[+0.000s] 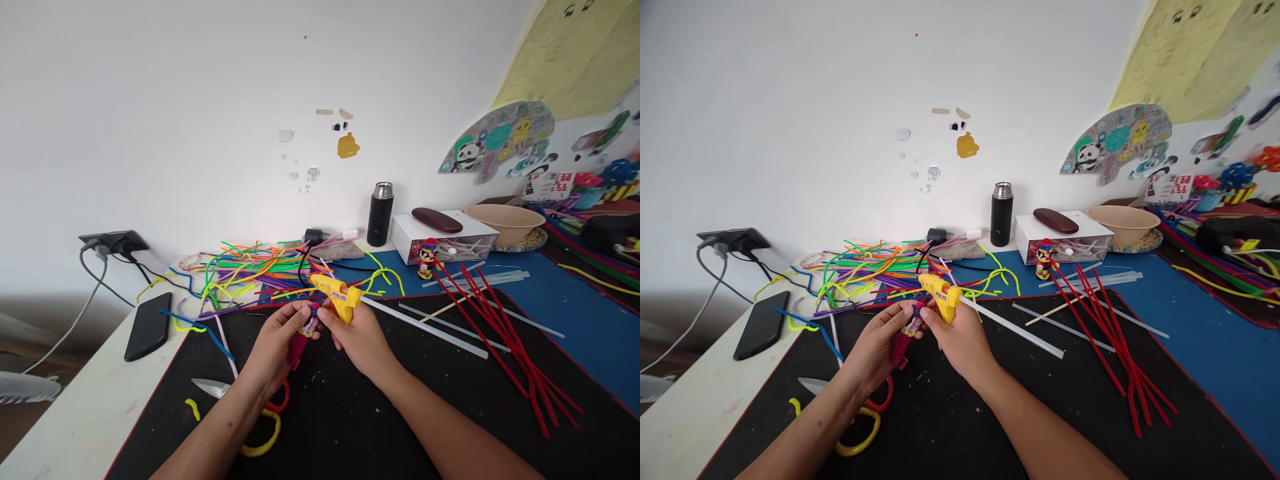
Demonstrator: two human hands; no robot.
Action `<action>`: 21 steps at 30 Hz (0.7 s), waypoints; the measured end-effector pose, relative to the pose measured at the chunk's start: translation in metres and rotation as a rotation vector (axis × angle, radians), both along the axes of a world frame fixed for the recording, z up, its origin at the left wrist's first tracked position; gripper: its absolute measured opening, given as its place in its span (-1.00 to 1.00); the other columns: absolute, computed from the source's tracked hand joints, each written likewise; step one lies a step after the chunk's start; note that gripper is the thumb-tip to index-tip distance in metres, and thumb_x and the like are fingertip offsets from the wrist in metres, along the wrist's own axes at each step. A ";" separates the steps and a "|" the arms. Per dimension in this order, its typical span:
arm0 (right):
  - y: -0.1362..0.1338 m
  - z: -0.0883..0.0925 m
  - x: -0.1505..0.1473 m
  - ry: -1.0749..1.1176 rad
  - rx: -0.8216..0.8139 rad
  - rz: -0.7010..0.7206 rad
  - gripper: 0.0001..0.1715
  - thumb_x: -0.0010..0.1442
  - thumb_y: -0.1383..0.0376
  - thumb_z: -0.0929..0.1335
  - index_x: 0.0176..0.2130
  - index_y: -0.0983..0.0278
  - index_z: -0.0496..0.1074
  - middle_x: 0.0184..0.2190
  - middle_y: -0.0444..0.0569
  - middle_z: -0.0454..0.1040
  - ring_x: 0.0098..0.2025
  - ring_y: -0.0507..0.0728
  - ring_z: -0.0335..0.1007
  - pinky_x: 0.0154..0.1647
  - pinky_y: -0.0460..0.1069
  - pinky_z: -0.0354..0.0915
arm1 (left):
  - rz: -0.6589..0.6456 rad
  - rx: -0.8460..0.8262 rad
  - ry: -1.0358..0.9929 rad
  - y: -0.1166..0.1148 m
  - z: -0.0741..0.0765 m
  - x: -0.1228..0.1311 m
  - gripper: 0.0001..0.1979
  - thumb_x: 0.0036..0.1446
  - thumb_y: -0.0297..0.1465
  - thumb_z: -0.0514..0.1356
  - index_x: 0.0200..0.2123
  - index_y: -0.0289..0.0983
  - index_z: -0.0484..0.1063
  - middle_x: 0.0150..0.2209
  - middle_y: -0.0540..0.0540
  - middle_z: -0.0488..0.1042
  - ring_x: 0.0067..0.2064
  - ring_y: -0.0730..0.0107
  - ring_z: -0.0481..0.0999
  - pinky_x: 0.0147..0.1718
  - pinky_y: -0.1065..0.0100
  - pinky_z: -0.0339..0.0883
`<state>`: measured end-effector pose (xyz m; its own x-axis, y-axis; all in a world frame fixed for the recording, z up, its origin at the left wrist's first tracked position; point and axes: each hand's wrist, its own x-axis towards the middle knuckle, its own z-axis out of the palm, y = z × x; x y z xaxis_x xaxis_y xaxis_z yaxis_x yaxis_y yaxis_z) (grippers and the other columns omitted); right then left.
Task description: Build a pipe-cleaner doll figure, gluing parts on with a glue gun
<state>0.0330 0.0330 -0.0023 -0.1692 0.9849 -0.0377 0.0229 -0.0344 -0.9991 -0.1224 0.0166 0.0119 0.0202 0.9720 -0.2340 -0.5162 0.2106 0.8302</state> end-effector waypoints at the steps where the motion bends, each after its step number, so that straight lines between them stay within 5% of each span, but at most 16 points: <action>1: 0.000 0.000 0.000 -0.001 0.003 -0.001 -0.61 0.22 -0.04 0.44 -0.19 0.21 0.43 -0.60 -0.20 0.34 -0.64 0.04 0.22 -0.62 -0.05 0.16 | -0.003 -0.002 -0.002 0.000 0.000 0.000 -0.62 -0.13 -0.29 0.58 -0.27 -0.36 0.64 -0.43 -0.08 0.59 -0.47 0.46 0.54 -0.43 0.47 0.46; 21: 0.001 -0.001 -0.001 0.018 -0.005 -0.011 -0.62 0.21 0.00 0.45 -0.19 0.23 0.43 -0.55 -0.19 0.38 -0.65 0.01 0.21 -0.63 -0.07 0.16 | -0.017 -0.033 -0.040 0.001 0.001 0.002 -0.63 -0.17 -0.30 0.60 -0.32 -0.38 0.64 -0.45 -0.10 0.58 -0.47 0.47 0.51 -0.45 0.50 0.46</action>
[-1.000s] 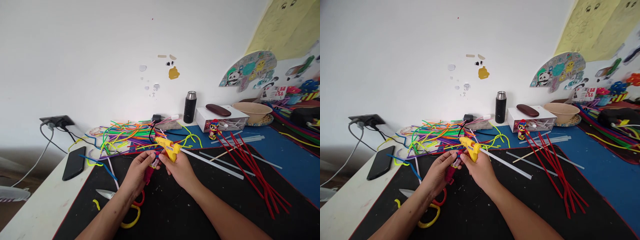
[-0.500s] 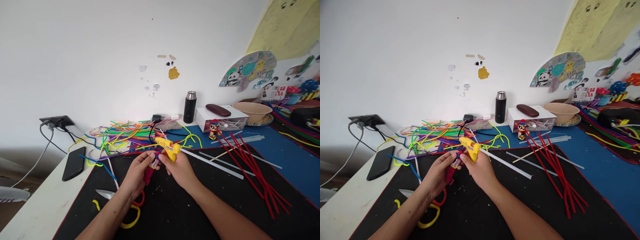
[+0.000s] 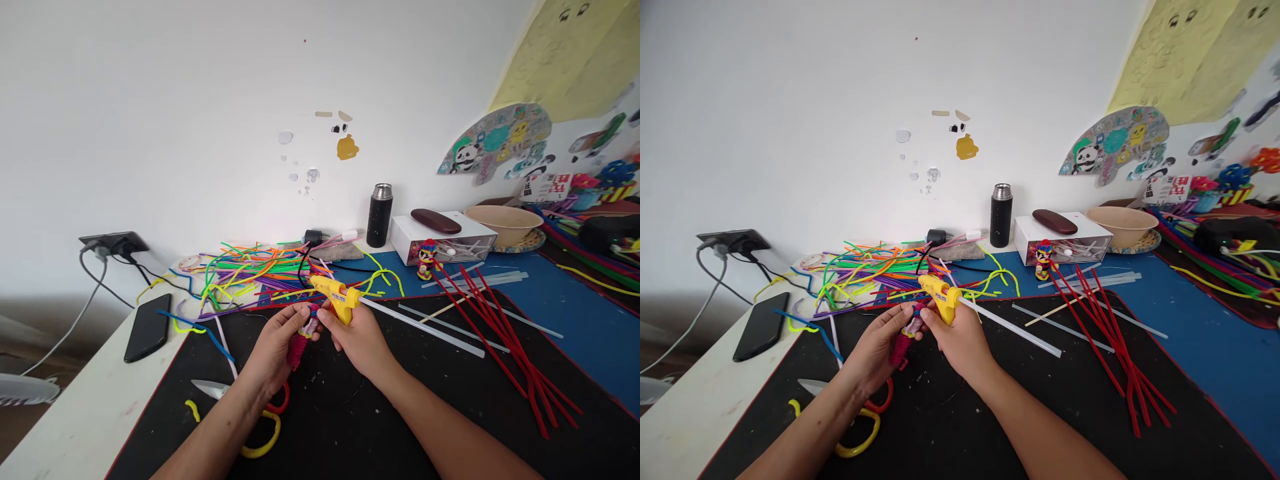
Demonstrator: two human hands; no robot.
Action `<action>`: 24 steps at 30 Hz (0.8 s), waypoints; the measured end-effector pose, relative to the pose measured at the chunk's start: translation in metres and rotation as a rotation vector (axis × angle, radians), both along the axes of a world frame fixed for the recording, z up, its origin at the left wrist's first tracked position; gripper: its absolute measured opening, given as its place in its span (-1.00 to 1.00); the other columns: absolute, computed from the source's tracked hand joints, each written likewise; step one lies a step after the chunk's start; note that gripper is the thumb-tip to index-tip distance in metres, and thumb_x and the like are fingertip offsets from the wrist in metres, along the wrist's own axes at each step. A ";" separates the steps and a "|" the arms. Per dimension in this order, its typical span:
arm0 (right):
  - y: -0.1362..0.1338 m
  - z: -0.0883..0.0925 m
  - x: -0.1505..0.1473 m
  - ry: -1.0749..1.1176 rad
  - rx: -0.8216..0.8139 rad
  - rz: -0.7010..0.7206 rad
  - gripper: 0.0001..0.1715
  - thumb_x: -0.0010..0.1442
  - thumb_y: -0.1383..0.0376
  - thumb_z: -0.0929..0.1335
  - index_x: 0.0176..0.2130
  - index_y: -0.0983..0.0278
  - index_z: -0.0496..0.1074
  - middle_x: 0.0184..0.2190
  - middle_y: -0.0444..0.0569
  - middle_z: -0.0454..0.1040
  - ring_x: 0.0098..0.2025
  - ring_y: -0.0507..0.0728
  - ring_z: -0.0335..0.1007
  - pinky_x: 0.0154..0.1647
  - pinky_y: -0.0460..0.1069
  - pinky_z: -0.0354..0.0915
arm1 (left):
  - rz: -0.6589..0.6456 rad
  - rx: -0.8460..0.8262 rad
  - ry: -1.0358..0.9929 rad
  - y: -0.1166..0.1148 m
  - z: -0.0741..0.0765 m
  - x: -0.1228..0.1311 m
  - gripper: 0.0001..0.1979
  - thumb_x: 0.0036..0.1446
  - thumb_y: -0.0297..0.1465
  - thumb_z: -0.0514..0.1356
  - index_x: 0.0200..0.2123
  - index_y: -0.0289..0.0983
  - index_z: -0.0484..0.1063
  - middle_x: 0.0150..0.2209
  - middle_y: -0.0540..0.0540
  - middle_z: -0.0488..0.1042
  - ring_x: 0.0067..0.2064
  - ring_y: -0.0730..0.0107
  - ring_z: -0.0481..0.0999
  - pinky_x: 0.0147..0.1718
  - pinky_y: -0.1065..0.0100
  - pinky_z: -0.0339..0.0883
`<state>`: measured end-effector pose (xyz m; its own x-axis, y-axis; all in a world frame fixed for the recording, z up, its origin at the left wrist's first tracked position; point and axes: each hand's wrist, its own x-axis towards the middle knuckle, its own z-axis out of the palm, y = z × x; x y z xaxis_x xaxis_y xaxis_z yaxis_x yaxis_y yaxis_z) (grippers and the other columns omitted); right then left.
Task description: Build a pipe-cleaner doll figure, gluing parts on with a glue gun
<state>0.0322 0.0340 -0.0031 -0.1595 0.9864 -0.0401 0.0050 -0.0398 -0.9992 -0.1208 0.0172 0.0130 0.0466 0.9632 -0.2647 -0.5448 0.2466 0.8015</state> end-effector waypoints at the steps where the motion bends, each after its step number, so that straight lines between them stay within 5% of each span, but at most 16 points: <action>1: 0.000 0.001 0.000 -0.001 -0.002 0.000 -0.62 0.21 0.00 0.45 -0.19 0.24 0.43 -0.56 -0.20 0.38 -0.65 0.01 0.21 -0.63 -0.08 0.16 | 0.001 -0.003 -0.002 0.000 0.000 0.000 -0.63 -0.17 -0.30 0.60 -0.32 -0.38 0.64 -0.45 -0.09 0.58 -0.47 0.47 0.51 -0.45 0.50 0.47; 24: -0.002 0.001 0.000 -0.012 0.006 -0.001 -0.62 0.21 0.03 0.43 -0.16 0.27 0.43 -0.58 -0.25 0.34 -0.65 -0.01 0.21 -0.64 -0.10 0.14 | -0.015 -0.009 -0.012 0.001 -0.003 -0.001 -0.58 -0.21 -0.28 0.61 -0.34 -0.43 0.64 -0.45 -0.09 0.55 -0.46 0.48 0.50 -0.47 0.51 0.48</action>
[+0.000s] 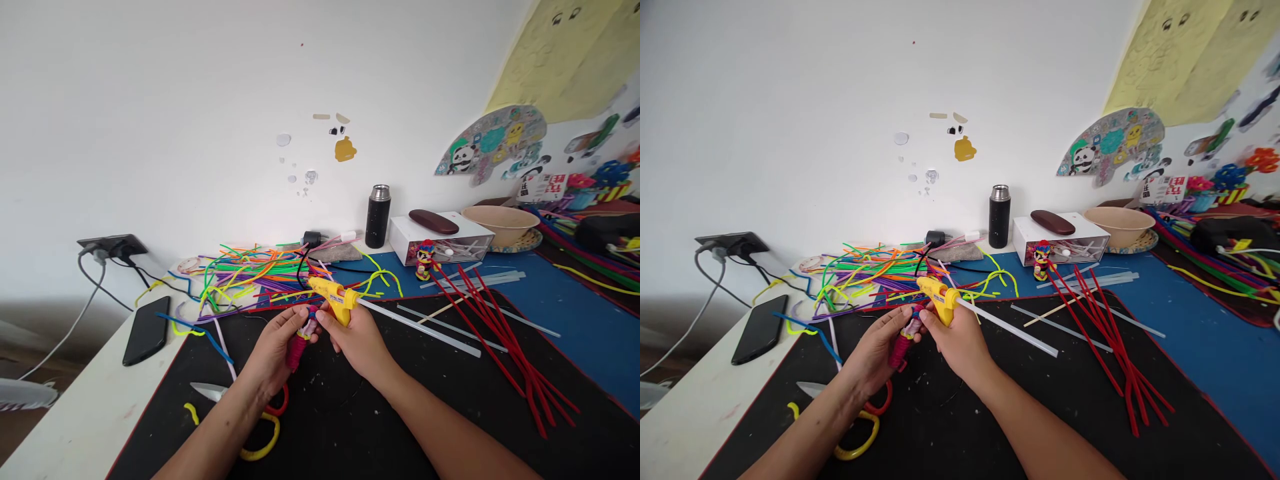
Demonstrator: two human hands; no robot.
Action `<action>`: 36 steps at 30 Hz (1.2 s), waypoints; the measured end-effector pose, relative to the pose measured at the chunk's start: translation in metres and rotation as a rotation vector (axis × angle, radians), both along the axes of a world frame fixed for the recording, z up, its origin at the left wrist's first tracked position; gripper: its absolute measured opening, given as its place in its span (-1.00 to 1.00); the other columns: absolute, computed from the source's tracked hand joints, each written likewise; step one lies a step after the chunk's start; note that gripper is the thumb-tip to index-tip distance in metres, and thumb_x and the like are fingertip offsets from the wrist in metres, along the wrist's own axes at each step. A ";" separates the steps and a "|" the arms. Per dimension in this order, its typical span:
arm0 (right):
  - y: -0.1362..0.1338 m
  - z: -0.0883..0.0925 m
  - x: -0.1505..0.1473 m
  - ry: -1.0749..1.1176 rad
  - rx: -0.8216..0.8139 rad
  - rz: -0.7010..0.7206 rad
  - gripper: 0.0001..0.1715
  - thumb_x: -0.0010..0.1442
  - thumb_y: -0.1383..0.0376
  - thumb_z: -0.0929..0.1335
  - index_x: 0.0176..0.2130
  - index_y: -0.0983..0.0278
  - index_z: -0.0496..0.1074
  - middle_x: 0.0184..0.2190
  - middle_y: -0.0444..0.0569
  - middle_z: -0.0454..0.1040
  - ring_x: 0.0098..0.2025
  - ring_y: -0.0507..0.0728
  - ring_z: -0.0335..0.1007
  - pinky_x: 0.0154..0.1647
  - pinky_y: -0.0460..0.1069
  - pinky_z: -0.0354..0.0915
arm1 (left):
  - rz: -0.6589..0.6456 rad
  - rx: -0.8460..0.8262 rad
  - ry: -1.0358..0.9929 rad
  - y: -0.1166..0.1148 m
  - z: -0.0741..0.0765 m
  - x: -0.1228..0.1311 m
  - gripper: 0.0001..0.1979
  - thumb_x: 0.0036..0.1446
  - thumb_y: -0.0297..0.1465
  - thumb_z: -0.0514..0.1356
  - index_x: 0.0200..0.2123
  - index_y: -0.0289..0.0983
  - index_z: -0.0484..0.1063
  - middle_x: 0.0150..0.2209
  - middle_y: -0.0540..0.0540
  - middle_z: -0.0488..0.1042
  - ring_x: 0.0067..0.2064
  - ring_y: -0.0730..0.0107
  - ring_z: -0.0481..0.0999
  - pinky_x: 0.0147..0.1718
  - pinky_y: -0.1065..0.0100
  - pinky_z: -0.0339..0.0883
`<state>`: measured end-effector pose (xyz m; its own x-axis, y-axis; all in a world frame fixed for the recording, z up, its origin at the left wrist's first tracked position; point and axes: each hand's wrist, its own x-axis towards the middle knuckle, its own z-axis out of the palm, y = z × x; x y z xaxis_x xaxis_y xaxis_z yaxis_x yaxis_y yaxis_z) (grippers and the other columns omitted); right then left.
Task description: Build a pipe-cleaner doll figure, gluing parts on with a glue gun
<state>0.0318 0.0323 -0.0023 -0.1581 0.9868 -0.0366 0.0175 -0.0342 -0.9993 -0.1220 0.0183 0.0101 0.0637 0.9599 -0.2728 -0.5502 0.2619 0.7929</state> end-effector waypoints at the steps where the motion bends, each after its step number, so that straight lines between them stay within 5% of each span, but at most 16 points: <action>1: 0.000 0.000 0.000 0.001 -0.001 0.001 -0.62 0.21 0.03 0.43 -0.16 0.27 0.43 -0.58 -0.25 0.33 -0.65 -0.01 0.21 -0.64 -0.10 0.14 | -0.001 0.000 0.002 0.000 0.000 0.000 -0.58 -0.21 -0.28 0.61 -0.34 -0.43 0.64 -0.45 -0.09 0.55 -0.47 0.48 0.50 -0.47 0.51 0.48; 15: -0.002 0.005 0.001 0.000 -0.006 0.015 -0.63 0.22 0.03 0.44 -0.17 0.27 0.43 -0.58 -0.23 0.36 -0.65 -0.02 0.21 -0.64 -0.11 0.14 | -0.037 -0.047 -0.035 0.001 0.001 -0.002 -0.61 -0.19 -0.31 0.61 -0.34 -0.41 0.63 -0.44 -0.10 0.55 -0.41 0.42 0.54 -0.45 0.51 0.52; 36: -0.003 0.004 0.001 0.015 0.021 0.054 -0.63 0.26 0.00 0.42 -0.19 0.25 0.43 -0.53 -0.20 0.38 -0.64 -0.01 0.20 -0.65 -0.10 0.14 | -0.038 -0.143 -0.085 0.000 0.001 -0.006 -0.87 0.14 -0.48 0.41 -0.25 -0.41 0.59 -0.39 -0.14 0.59 -0.42 0.42 0.59 -0.47 0.52 0.55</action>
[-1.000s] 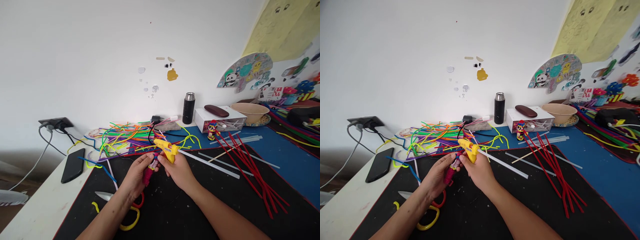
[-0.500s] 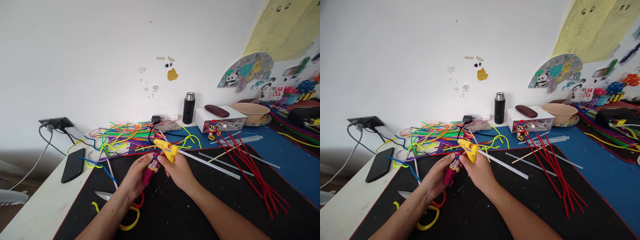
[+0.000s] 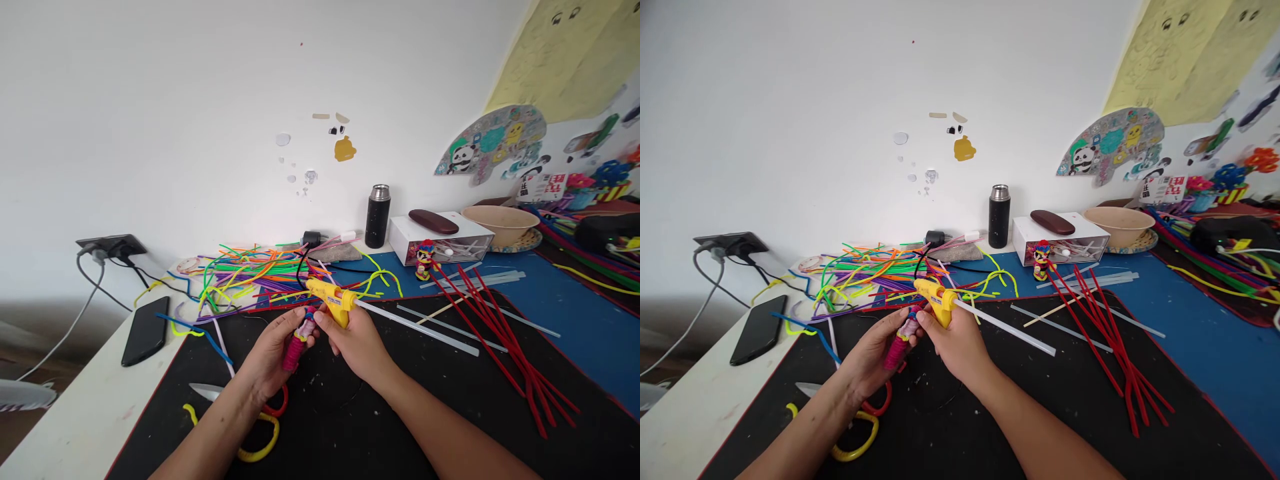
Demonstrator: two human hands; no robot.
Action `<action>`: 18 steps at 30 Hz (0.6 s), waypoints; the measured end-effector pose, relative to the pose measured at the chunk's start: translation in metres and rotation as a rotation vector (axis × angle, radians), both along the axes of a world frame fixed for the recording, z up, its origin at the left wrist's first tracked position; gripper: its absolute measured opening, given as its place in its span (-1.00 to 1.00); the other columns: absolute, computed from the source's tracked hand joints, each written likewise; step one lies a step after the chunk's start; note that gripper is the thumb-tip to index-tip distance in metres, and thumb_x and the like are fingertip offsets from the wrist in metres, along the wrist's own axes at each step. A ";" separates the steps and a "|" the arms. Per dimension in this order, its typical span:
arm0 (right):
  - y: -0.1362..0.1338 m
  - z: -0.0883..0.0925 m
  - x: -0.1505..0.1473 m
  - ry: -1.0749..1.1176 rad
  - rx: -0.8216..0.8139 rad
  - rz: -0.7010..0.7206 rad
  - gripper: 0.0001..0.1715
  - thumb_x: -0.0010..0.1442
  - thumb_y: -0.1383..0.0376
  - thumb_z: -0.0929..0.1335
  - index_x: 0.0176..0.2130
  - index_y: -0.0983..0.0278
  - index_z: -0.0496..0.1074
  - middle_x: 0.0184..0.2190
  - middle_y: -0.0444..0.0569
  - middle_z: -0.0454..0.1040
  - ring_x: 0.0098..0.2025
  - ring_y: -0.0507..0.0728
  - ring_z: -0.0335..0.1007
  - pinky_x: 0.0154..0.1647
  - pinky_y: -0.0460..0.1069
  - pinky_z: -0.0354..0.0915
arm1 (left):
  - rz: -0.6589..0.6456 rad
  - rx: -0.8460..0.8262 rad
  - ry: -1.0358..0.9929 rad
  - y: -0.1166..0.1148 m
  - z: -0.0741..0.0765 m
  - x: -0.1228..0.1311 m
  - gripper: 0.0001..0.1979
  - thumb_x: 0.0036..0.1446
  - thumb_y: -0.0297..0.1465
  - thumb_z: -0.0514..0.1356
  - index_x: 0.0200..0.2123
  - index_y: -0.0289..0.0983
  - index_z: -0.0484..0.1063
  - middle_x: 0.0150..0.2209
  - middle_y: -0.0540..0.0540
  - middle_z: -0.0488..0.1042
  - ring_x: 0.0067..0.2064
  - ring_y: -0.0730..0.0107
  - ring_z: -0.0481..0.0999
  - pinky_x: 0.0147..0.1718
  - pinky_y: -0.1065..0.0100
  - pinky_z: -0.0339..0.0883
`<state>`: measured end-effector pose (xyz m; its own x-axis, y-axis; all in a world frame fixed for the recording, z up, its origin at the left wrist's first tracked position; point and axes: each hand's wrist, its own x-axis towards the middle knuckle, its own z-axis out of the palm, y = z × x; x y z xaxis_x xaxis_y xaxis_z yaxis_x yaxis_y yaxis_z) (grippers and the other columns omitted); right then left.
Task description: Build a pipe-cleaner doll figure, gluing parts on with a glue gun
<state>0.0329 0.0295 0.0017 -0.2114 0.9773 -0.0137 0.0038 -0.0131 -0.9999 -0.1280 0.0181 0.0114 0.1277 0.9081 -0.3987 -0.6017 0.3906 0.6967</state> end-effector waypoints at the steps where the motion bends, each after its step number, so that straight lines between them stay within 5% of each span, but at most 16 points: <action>1: 0.000 0.000 0.000 0.002 0.004 0.003 -0.63 0.26 0.00 0.42 -0.19 0.25 0.43 -0.53 -0.20 0.39 -0.64 -0.02 0.20 -0.65 -0.10 0.14 | 0.000 -0.004 -0.001 0.000 0.000 0.000 -0.88 0.15 -0.49 0.40 -0.24 -0.41 0.59 -0.39 -0.14 0.59 -0.43 0.42 0.59 -0.47 0.53 0.55; 18: 0.001 -0.005 0.000 0.020 0.011 0.025 -0.58 0.28 -0.04 0.41 -0.15 0.25 0.45 -0.49 -0.15 0.45 -0.63 -0.01 0.23 -0.64 -0.10 0.15 | 0.004 -0.064 -0.040 0.000 0.004 0.000 -0.92 0.21 -0.53 0.33 -0.23 -0.45 0.58 -0.39 -0.17 0.59 -0.45 0.40 0.60 -0.51 0.52 0.54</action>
<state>0.0331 0.0308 -0.0036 -0.2355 0.9719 0.0017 -0.0159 -0.0021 -0.9999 -0.1280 0.0180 0.0151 0.1414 0.8815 -0.4505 -0.6303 0.4311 0.6456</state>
